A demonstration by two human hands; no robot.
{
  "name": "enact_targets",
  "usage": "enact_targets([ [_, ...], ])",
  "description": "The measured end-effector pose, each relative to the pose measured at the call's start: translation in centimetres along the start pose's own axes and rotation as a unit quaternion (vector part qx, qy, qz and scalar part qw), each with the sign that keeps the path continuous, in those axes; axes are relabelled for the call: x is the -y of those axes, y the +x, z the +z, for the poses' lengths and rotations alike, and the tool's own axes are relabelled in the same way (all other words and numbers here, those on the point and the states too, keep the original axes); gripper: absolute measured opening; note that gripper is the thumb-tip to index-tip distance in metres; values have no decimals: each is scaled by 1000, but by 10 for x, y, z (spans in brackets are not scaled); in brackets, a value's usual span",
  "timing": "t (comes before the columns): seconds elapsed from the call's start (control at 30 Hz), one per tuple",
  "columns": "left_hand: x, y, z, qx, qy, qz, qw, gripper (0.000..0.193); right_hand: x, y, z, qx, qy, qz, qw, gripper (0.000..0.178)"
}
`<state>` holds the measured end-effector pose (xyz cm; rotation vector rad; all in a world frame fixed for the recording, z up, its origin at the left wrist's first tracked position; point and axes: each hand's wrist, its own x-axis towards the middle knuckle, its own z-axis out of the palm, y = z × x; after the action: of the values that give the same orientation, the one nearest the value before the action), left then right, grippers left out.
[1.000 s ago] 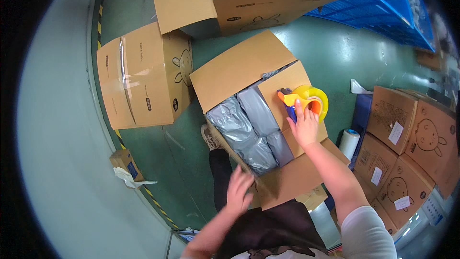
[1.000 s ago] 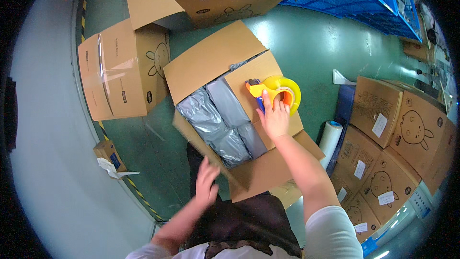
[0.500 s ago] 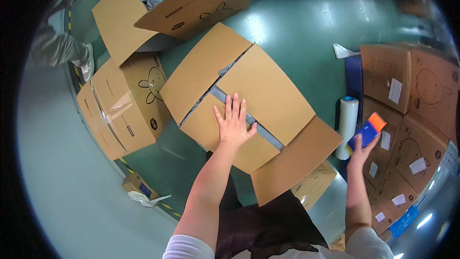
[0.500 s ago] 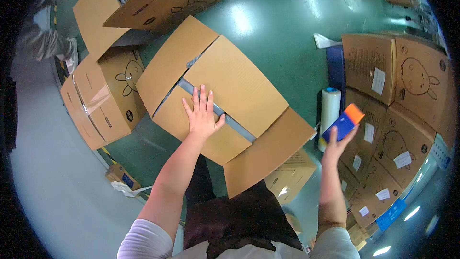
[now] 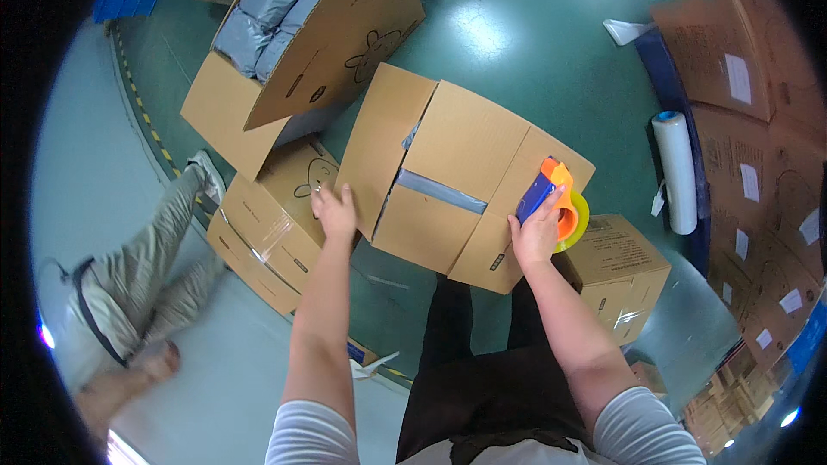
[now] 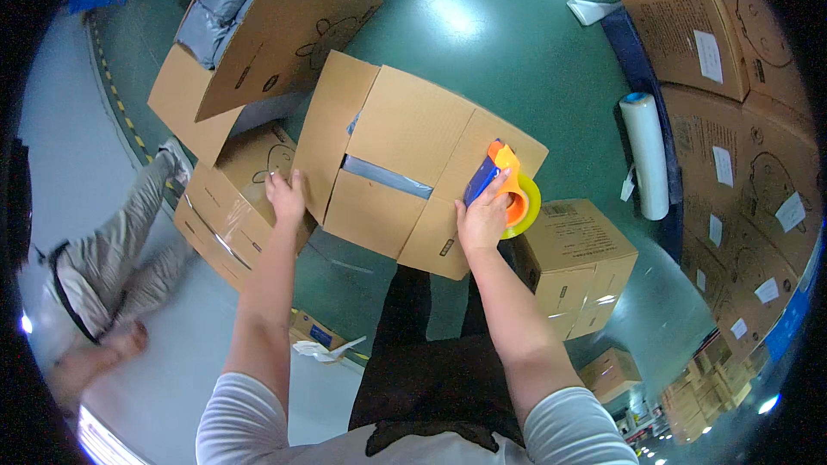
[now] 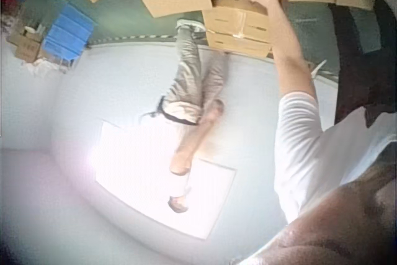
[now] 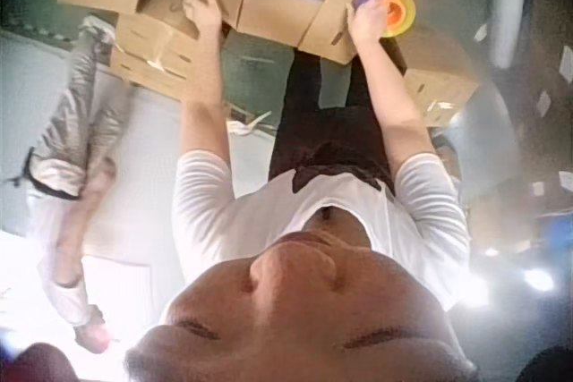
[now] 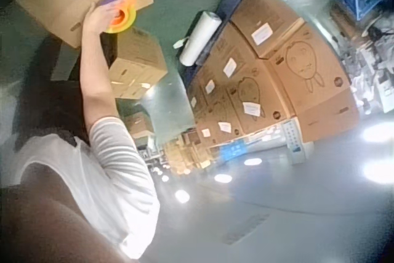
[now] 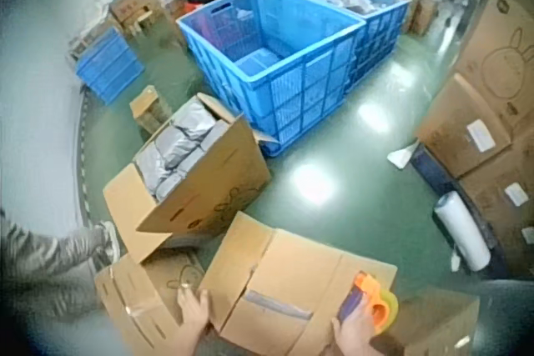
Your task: The person packs gray plastic-wrapped items into cardboard boxes and seals them using a handheld tape dispenser. The person repeatedly folds the box flaps, applies tape to the seams, and stacks the sealed boxes. Other workers are visible in the background handling similar items.
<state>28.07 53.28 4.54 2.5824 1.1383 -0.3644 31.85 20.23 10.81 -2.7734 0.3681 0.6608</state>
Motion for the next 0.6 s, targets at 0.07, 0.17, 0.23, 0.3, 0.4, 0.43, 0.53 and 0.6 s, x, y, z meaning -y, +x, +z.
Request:
enact_targets([
  [0.07,23,30,2,264,-283,-289,875,71,1,3,6,-3,-19,-6,1000,105],
  [0.17,34,28,9,268,-564,-375,685,79,0,2,9,-13,4,-31,999,105],
  [0.23,-10,-1,-7,95,-699,-371,604,75,-8,3,9,-4,1,-13,1000,105],
  [0.3,-34,-35,-47,-32,-732,-306,608,69,-4,4,5,16,5,-1,1000,104],
  [0.4,14,-110,-52,19,-629,-192,753,64,-5,4,4,21,9,2,1000,105],
  [0.43,20,-134,-63,146,-519,40,841,75,-6,7,4,14,10,-5,1000,105],
  [0.53,-14,-147,-76,231,-69,329,913,102,-8,1,4,7,11,-18,1000,105],
  [0.6,-73,-138,-53,174,-89,259,946,110,-8,5,6,-1,10,-29,1000,103],
])
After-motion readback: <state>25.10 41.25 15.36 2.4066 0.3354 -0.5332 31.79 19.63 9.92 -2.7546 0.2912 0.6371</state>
